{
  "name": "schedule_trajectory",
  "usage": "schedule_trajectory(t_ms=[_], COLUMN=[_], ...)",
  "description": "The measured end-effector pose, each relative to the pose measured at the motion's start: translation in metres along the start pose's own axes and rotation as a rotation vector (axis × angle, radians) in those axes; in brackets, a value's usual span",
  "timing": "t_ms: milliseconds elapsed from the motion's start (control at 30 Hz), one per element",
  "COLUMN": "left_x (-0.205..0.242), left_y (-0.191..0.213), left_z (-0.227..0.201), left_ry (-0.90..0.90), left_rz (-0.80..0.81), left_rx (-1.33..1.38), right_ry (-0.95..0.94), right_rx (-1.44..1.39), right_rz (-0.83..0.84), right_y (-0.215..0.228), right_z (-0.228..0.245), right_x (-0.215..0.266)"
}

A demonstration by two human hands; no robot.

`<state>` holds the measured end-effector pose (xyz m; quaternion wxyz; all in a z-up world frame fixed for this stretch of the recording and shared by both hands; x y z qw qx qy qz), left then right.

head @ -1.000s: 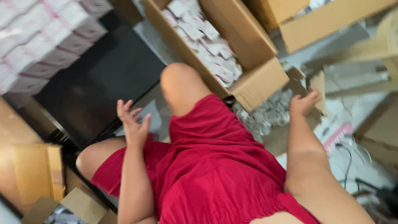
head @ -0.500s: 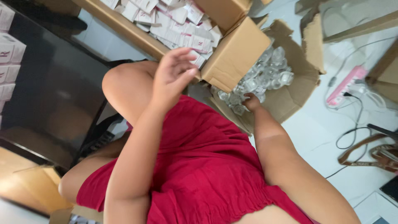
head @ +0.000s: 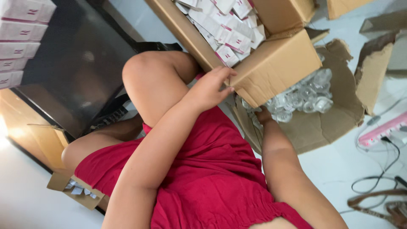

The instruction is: The person sits on the floor and repeatedly opens small white boxes, removes a plastic bottle, and places the bottle into the box. They then close the box and set it aside. The process is repeated with multiple boxes.

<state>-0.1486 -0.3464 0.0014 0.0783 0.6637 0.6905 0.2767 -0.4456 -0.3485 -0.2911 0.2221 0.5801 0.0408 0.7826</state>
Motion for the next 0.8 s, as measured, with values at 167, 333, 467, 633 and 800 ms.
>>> schedule_trajectory(t_ms=[167,333,467,633,800], left_x=[0.001,0.002,0.002,0.008,0.007], left_y=[-0.005,-0.014,-0.011,-0.016,-0.014], left_z=[0.003,0.012,0.014,0.019,0.014], left_ry=[0.012,-0.025,-0.054,-0.038,-0.027], left_rz=[0.022,-0.008,-0.030,-0.042,-0.034], left_rx=[-0.034,-0.024,-0.061,-0.044,-0.081], right_ry=[-0.038,0.055,0.036,0.042,0.067], right_rx=[-0.048,0.093,0.077,0.073,0.055], right_rz=[-0.006,-0.166,-0.166,-0.162,-0.204], right_y=[-0.017,-0.018,-0.012,-0.012,-0.009], right_z=[0.002,0.002,0.017,0.031,0.045], right_x=[0.014,0.035,0.040,0.036,0.037])
Point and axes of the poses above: each hand's wrist, its own x-axis away from the middle knuckle, its own y-axis out of the back of the hand, z = x × y, the point moved 3 cm from there along -x, towards the middle knuckle
